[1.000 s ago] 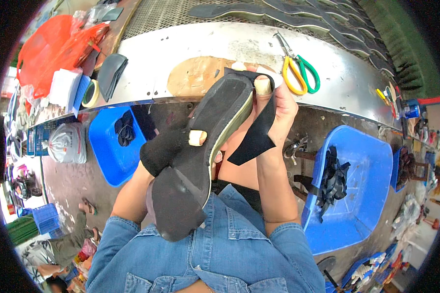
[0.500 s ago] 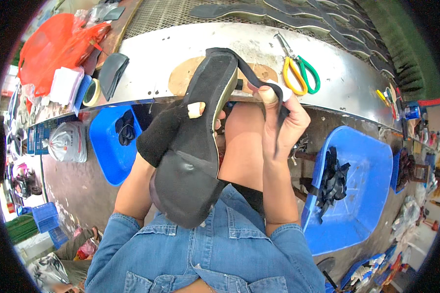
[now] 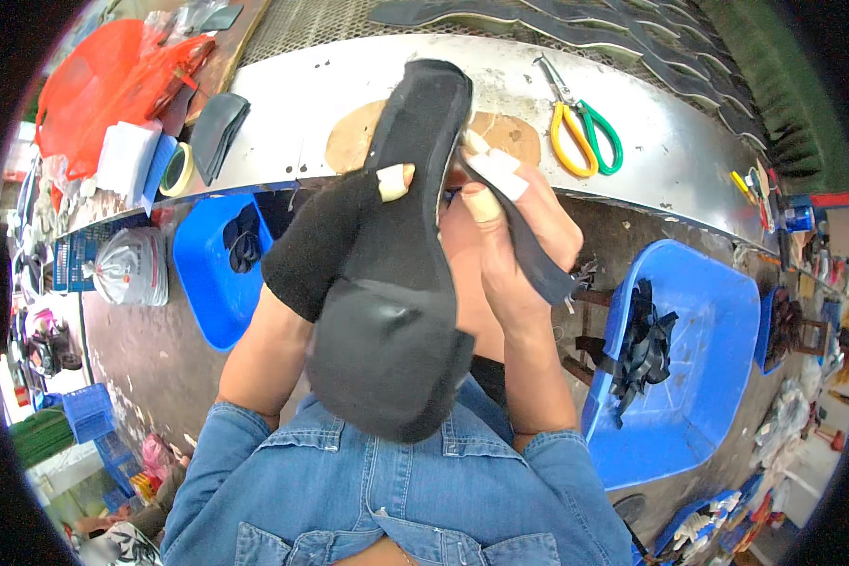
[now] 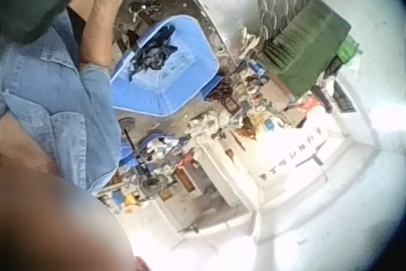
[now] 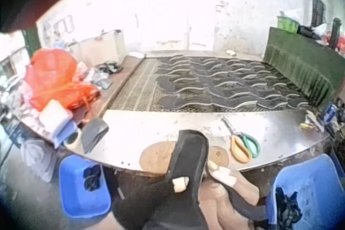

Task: Manufacturing a black high-heeled shoe by applying adhesive and trimming fabric components.

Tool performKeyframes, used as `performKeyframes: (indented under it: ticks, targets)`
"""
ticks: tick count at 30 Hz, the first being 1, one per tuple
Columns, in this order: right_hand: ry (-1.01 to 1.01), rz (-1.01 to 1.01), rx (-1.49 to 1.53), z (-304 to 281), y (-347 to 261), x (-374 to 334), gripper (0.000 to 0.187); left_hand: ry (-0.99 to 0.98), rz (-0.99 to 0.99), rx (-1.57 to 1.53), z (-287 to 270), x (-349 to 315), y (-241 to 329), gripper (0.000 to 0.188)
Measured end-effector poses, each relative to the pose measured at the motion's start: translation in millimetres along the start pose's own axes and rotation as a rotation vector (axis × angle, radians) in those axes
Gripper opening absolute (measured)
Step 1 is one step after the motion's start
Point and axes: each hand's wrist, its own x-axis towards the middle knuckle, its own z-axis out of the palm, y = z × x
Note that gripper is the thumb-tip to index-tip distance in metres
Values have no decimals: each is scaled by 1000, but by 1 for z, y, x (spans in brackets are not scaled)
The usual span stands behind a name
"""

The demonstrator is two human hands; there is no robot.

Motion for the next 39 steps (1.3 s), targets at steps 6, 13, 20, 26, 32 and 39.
performKeyframes:
  ticks: [6,13,20,26,32,39]
  targets:
    - [-223,-83,23,3,12,7,23,-44,216,-193,1,12,1,40]
    - [-68,129,-29,7,13,-19,22,147,246,-155,6,9,8,47]
    - [-149,248,155,2,2,-27,23,-33,306,-242,-12,26,-4,48]
    - [-52,579,391,-6,-12,-28,12,143,341,-168,-8,19,-2,49]
    - [-134,386,267,-19,-30,-22,14,-22,385,-125,-11,17,1,51]
    - [-214,85,16,-25,-36,-16,18,-29,327,-147,-19,18,-3,52]
